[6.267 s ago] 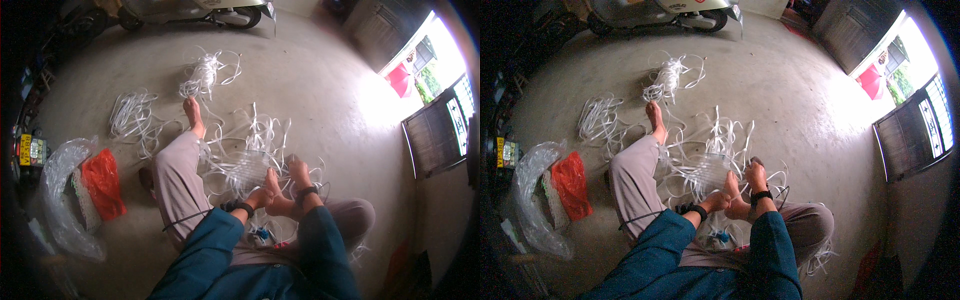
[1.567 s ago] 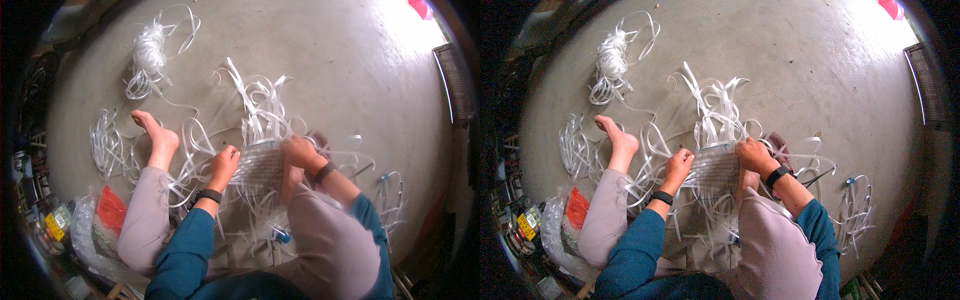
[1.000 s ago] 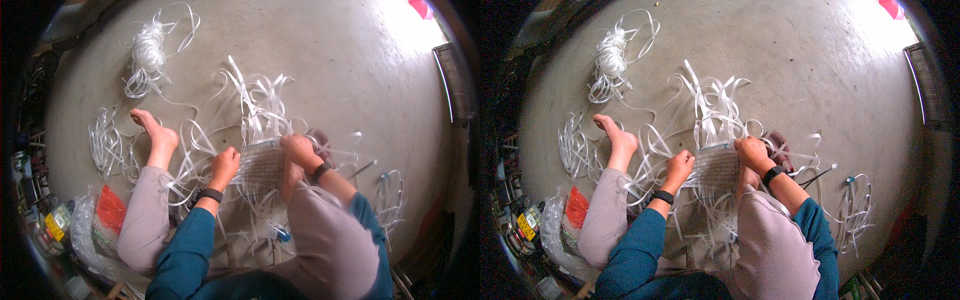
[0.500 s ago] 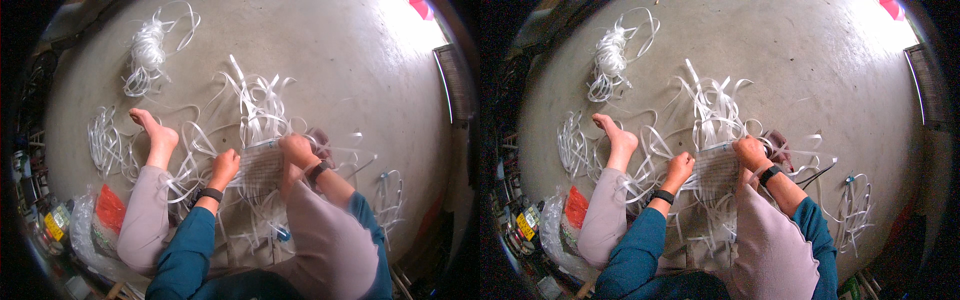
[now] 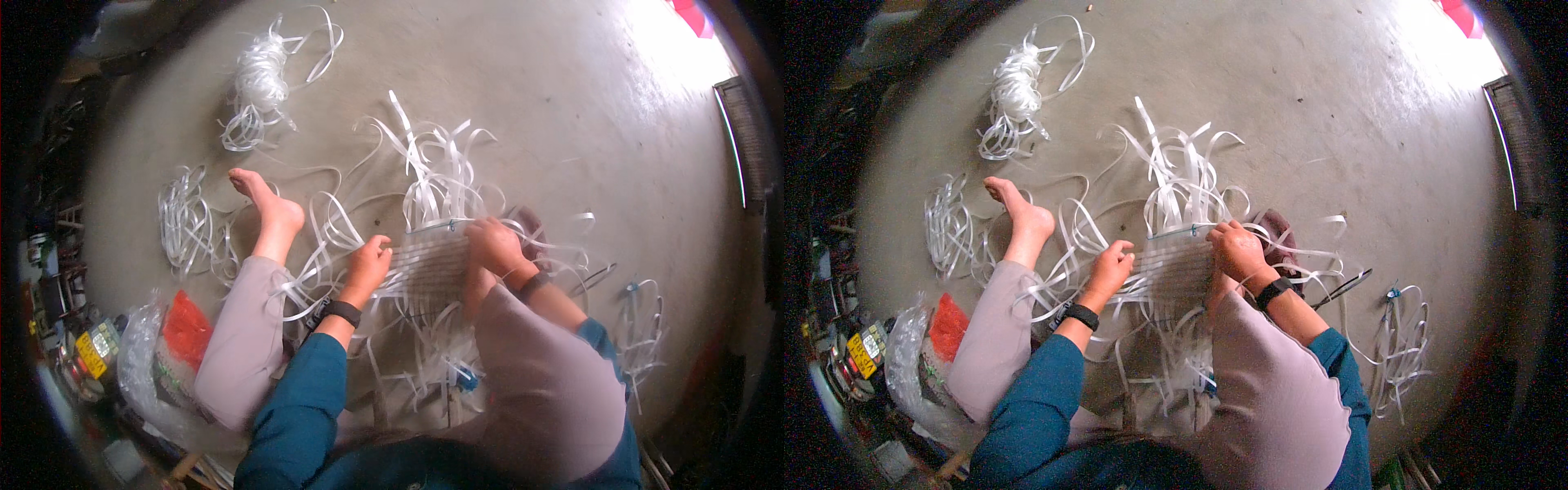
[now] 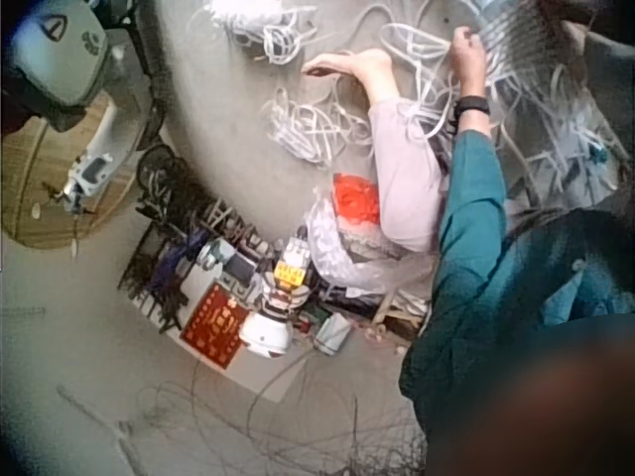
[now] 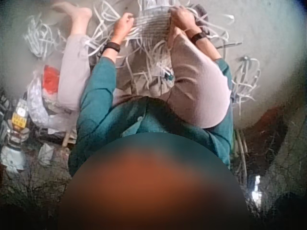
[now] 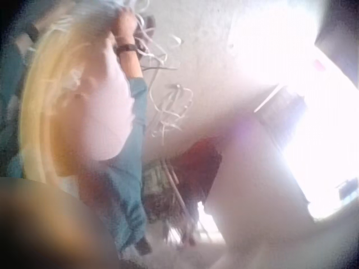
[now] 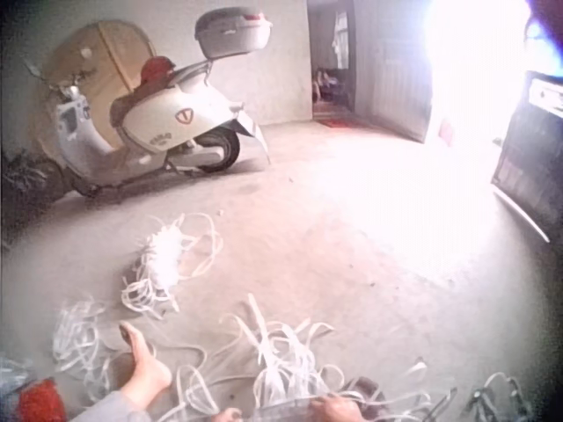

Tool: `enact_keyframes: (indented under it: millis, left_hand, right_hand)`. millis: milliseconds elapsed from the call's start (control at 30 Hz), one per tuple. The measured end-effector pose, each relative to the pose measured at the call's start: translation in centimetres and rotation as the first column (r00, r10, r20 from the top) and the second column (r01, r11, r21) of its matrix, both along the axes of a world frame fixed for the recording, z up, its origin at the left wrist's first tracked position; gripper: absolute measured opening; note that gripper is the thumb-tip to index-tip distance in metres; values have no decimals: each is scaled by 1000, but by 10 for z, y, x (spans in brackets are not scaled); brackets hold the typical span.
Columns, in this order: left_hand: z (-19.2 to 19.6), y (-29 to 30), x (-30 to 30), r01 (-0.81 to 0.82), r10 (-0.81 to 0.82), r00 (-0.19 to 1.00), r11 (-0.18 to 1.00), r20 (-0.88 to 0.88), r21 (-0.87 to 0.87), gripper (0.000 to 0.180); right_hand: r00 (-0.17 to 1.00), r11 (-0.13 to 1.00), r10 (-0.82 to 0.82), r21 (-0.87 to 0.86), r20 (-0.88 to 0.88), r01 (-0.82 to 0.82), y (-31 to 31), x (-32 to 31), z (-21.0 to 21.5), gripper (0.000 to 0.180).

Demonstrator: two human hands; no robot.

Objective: Weaving a base using white plastic packing strips.

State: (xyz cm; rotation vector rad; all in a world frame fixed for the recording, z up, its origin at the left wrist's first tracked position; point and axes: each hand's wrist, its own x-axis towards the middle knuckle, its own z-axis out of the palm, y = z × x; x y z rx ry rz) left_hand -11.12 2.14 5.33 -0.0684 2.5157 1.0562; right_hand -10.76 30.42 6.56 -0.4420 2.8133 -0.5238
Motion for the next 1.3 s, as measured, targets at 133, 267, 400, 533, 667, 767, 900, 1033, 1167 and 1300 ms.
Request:
enact_keyframes:
  millis: [133,267,400,533,667,767,900,1033,1167,1300]
  left_hand:
    - [20,-15,-3,-64,64,998,994,7,88,24]
    - [64,-29,-7,-135,130,991,957,37,257,21]
    - [138,-44,-4,-223,224,974,891,45,395,19]
    - [192,-57,15,-206,257,964,882,-68,423,18]
    - [235,-51,41,-158,241,960,888,-144,431,19]
    - [267,-44,61,-143,241,955,887,-176,438,18]
    - [297,-45,79,-97,224,941,896,-254,432,18]
    - [334,-49,94,-8,202,913,878,-355,478,17]
    - [373,-65,123,3,233,865,883,-444,469,18]
    - [414,-62,144,-19,277,830,882,-484,471,18]
  right_hand:
    - [986,980,-67,-196,-152,36,4,16,31,18]
    - [950,941,-225,-301,-216,155,23,44,38,19]
    - [909,913,-329,-334,-257,236,47,79,45,16]
    - [654,737,-620,-609,-434,295,16,72,-13,13]
    - [169,617,-758,-610,-630,497,-5,72,5,22]
    - [88,672,-561,-391,-823,628,-4,81,27,28]
    - [68,673,-565,-412,-822,614,-12,89,41,27]
    - [68,674,-591,-446,-804,589,-10,97,47,26]
    - [90,679,-617,-471,-782,563,-18,108,46,25]
    - [104,676,-630,-477,-769,562,-17,120,46,23]
